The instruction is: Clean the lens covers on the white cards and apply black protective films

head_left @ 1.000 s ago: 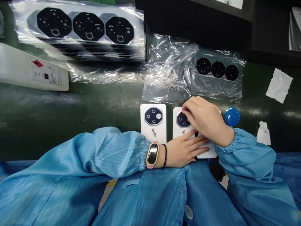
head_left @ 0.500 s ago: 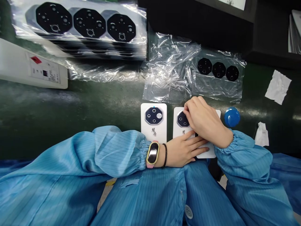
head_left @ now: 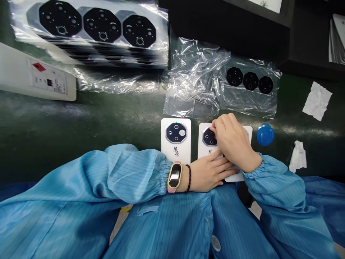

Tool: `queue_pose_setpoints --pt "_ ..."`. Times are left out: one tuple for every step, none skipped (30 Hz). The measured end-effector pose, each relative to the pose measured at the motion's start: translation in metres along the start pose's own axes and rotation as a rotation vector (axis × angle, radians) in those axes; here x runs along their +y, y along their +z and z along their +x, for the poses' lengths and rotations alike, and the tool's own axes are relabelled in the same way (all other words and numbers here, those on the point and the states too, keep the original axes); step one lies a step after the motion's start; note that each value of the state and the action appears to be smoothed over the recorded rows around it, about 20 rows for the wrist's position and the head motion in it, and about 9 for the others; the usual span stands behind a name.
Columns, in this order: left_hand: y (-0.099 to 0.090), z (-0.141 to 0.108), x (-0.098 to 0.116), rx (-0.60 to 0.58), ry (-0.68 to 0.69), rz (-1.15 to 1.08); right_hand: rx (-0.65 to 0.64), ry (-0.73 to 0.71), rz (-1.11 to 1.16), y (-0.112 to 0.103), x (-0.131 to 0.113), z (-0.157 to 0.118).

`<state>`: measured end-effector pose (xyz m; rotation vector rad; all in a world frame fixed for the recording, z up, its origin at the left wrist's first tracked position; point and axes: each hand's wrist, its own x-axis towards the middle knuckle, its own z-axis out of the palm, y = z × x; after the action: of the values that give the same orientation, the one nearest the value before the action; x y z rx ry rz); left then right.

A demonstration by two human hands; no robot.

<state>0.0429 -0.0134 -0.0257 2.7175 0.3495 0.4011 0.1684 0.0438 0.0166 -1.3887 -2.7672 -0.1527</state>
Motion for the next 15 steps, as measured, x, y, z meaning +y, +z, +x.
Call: queue_pose_setpoints --pt "-0.0001 0.0 0.0 0.0 -0.002 -0.001 0.019 -0.005 -0.013 0.0006 -0.0007 -0.0008" --pt "-0.0002 0.0 0.0001 0.001 -0.004 -0.002 0.033 -0.012 -0.024 0.001 -0.0012 -0.0014" --pt "-0.0003 0.0 0.0002 0.003 -0.007 -0.003 0.039 -0.017 -0.031 0.0014 -0.0015 -0.0019" --pt "-0.0005 0.0 0.0003 0.004 -0.009 -0.004 0.04 -0.021 -0.037 0.0016 -0.0016 -0.0023" --pt "-0.0007 0.0001 0.0004 0.003 -0.011 -0.005 0.037 -0.027 -0.044 0.0018 -0.0016 -0.0027" --pt "-0.0008 0.0002 0.0005 0.001 -0.011 -0.006 0.035 -0.035 -0.054 0.0018 -0.0014 -0.0031" --pt "-0.0009 0.0003 0.0005 -0.003 -0.011 -0.007 0.039 -0.046 -0.068 0.0018 -0.0012 -0.0034" --pt "-0.0008 0.0004 0.0004 -0.007 -0.011 -0.007 0.047 -0.06 -0.081 0.0018 -0.0011 -0.0036" --pt "-0.0007 0.0005 0.0004 -0.007 -0.01 -0.008 0.057 -0.073 -0.092 0.0018 -0.0009 -0.0038" --pt "-0.0004 0.0006 0.0004 -0.002 -0.008 -0.007 0.062 -0.08 -0.097 0.0018 -0.0008 -0.0039" --pt "-0.0001 0.0006 0.0003 0.005 -0.008 -0.006 0.057 -0.081 -0.096 0.0019 -0.0009 -0.0039" --pt "0.0002 0.0007 0.0004 0.011 -0.007 -0.005 0.044 -0.074 -0.092 0.002 -0.001 -0.0039" --pt "0.0005 0.0007 0.0004 0.016 -0.008 -0.004 0.025 -0.063 -0.086 0.0022 -0.0012 -0.0039" --pt "0.0007 0.0008 0.0005 0.019 -0.01 -0.004 0.008 -0.052 -0.082 0.0024 -0.0014 -0.0039" --pt "0.0007 0.0009 0.0007 0.019 -0.012 -0.003 0.0 -0.047 -0.083 0.0026 -0.0015 -0.004"
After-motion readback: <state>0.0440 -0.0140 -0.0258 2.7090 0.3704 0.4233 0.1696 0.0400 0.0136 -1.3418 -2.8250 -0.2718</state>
